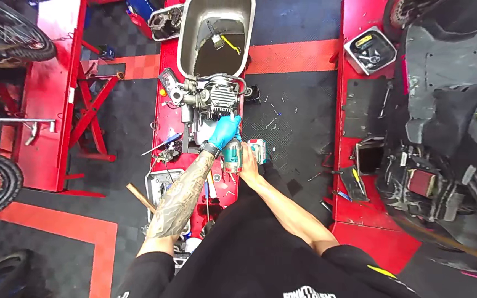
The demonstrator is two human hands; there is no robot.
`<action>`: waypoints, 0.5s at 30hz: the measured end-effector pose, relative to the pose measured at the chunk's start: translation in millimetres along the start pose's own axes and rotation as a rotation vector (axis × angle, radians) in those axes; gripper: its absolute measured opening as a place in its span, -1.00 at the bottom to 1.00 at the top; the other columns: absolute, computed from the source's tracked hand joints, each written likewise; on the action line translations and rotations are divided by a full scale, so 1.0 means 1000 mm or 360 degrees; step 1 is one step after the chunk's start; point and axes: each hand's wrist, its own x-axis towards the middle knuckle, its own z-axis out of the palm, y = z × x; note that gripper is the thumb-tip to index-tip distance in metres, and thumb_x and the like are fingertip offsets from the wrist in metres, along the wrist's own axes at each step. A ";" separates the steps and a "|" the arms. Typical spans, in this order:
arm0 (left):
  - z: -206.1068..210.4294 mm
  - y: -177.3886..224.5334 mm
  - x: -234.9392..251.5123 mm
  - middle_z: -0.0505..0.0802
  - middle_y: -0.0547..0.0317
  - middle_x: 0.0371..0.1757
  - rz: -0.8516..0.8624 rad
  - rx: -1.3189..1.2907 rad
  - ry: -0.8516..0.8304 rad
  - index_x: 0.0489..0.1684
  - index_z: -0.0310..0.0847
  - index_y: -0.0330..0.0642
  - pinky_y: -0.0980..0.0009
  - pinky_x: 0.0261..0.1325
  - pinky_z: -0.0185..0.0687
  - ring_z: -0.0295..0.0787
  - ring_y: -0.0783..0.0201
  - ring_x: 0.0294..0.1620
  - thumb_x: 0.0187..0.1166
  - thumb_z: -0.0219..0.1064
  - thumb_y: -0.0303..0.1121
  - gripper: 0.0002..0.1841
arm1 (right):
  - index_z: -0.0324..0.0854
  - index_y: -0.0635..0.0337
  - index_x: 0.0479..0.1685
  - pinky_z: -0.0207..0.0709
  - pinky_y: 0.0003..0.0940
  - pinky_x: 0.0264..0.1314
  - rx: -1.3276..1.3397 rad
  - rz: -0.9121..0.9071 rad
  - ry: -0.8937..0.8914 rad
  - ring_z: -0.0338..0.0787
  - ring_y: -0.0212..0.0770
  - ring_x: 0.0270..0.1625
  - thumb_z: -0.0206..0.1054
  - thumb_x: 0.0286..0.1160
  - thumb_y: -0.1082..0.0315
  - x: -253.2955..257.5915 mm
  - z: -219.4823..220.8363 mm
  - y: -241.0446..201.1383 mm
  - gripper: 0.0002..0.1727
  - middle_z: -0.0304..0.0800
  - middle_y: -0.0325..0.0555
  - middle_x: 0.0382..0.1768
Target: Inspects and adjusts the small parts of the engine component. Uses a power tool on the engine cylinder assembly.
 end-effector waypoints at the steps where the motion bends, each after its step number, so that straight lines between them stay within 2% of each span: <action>1: 0.001 -0.002 -0.006 0.61 0.16 -0.62 -0.0003 0.0030 0.0001 -0.29 0.52 -0.25 0.28 -0.47 0.78 0.66 0.26 -0.67 0.90 -0.02 -0.07 -0.55 | 0.46 0.48 0.47 0.67 0.01 0.40 0.0051 0.0031 -0.0040 0.77 0.15 0.36 0.58 0.17 0.23 -0.005 0.001 -0.001 -0.20 0.68 0.31 0.38; 6: -0.015 -0.018 -0.023 0.67 0.14 -0.61 0.0018 0.0016 0.0012 -0.19 0.58 -0.27 0.30 -0.42 0.78 0.70 0.24 -0.63 0.90 -0.03 -0.01 -0.51 | 0.46 0.51 0.45 0.73 -0.01 0.30 0.0123 -0.0023 -0.0085 0.84 0.12 0.25 0.57 0.19 0.23 -0.018 0.005 -0.019 -0.21 0.75 0.30 0.28; 11: -0.045 -0.011 -0.037 0.62 0.23 -0.64 0.0055 0.0089 0.0101 -0.28 0.57 -0.15 0.33 -0.49 0.68 0.61 0.31 -0.67 0.85 0.00 0.06 -0.52 | 0.45 0.51 0.49 0.74 -0.03 0.27 0.0117 -0.0116 -0.0119 0.85 0.10 0.23 0.57 0.19 0.23 -0.002 0.018 -0.038 -0.19 0.77 0.28 0.24; 15: -0.058 0.000 -0.043 0.60 0.24 -0.66 -0.0001 0.0130 0.0118 -0.30 0.57 -0.13 0.33 -0.54 0.66 0.57 0.32 -0.71 0.83 0.00 0.12 -0.49 | 0.44 0.48 0.51 0.77 -0.04 0.21 0.0118 -0.0100 -0.0097 0.87 0.06 0.19 0.58 0.17 0.18 0.007 0.026 -0.049 -0.15 0.78 0.25 0.24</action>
